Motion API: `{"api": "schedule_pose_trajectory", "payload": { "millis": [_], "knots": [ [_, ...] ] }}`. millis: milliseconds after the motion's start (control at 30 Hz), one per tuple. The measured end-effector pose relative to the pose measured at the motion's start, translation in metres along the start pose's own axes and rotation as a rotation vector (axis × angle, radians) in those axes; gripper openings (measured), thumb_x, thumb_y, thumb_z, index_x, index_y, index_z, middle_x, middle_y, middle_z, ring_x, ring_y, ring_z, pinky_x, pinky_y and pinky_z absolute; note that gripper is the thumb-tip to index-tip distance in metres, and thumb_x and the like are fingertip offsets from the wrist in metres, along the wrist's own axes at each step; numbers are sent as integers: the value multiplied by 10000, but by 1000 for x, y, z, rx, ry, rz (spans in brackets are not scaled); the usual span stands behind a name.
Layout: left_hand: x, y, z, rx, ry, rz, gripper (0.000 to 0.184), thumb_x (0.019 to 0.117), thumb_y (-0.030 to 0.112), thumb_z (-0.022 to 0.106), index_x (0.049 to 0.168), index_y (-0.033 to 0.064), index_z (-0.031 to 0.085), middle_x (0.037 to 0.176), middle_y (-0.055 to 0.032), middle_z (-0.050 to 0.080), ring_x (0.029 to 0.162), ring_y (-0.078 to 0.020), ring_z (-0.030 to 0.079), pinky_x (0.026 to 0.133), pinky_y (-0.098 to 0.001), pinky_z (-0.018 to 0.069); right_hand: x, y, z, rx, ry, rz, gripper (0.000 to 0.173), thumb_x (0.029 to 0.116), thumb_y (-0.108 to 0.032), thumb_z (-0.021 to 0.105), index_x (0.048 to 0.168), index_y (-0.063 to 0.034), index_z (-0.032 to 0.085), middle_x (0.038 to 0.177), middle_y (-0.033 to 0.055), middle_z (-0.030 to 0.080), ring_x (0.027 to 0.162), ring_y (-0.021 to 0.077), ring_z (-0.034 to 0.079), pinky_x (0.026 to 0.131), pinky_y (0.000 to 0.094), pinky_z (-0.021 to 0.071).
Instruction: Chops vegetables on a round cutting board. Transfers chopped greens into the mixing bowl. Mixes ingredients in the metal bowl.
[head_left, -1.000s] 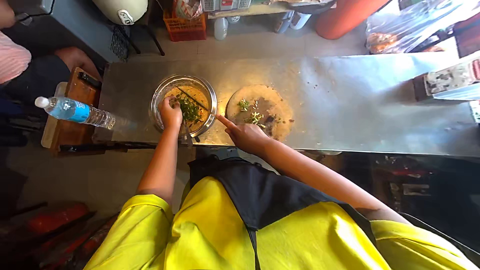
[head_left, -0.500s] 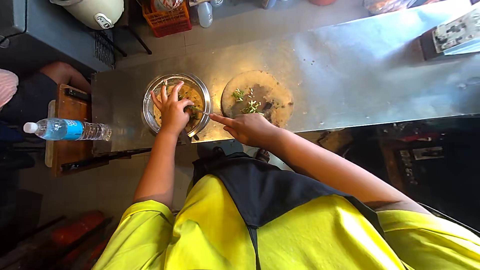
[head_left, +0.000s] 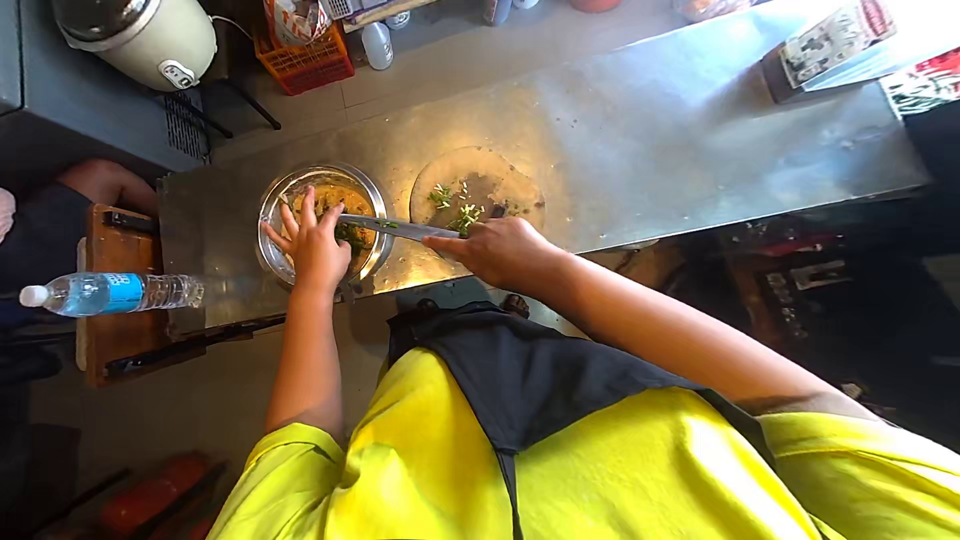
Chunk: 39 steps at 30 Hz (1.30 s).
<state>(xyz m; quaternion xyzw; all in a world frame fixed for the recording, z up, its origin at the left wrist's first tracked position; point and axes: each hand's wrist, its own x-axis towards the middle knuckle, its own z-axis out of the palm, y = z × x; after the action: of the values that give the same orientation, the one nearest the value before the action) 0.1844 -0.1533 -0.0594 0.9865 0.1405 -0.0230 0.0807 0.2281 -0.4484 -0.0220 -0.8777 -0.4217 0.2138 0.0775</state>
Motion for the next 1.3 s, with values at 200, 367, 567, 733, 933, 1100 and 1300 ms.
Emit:
{"api": "schedule_pose_trajectory", "payload": {
  "millis": [200,367,567,733,933,1100,1300],
  "knots": [
    [-27,13,14,100,45,82,869,754,58,789,1525,332,496,1715,-73,170,1555,-474,73,1113,-834,-2,50,-34,-21,-48,-106,-29,678,1031,-29,489,1573,-428,409,1061,230,674,924,420,681,691,549,544],
    [-36,3,23,148,120,133,825,803,-18,692,1489,408,521,1695,-108,227,1541,-488,137,1118,-826,29,59,-42,-27,-148,-111,-85,745,991,62,496,1578,-389,409,1020,261,640,904,437,657,703,543,521],
    [-26,-32,15,232,27,-171,620,867,14,668,1420,289,622,1692,-104,253,1558,-467,102,1145,-813,9,42,-37,-36,-182,-189,-61,770,987,43,528,1589,-412,376,1122,265,637,996,443,655,758,561,531],
    [-32,-7,4,141,34,-239,676,888,58,663,1534,139,482,1697,-156,210,1553,-492,71,1158,-789,-19,31,-30,-40,-193,-233,10,796,995,15,519,1601,-463,323,1183,258,641,1022,442,659,749,558,538],
    [-41,23,22,68,118,-20,883,809,79,732,1559,413,408,1706,-91,195,1556,-465,93,1122,-818,2,24,-13,-38,-43,-142,-2,516,1103,-287,457,1583,-457,375,1163,186,693,1051,398,683,802,591,548],
    [-31,-2,10,-48,95,-302,762,895,132,680,1591,225,385,1654,-193,285,1524,-495,190,1111,-840,39,-12,40,-27,143,-75,29,521,1086,-351,508,1585,-437,384,1111,153,745,1031,397,706,863,648,531],
    [-15,-14,13,-292,336,-258,432,1071,185,505,1473,26,511,1391,-219,587,1249,-351,593,1082,-540,446,-90,117,35,389,131,233,483,1082,-335,546,1559,-334,469,935,113,747,800,314,713,745,595,565]
  ]
}}
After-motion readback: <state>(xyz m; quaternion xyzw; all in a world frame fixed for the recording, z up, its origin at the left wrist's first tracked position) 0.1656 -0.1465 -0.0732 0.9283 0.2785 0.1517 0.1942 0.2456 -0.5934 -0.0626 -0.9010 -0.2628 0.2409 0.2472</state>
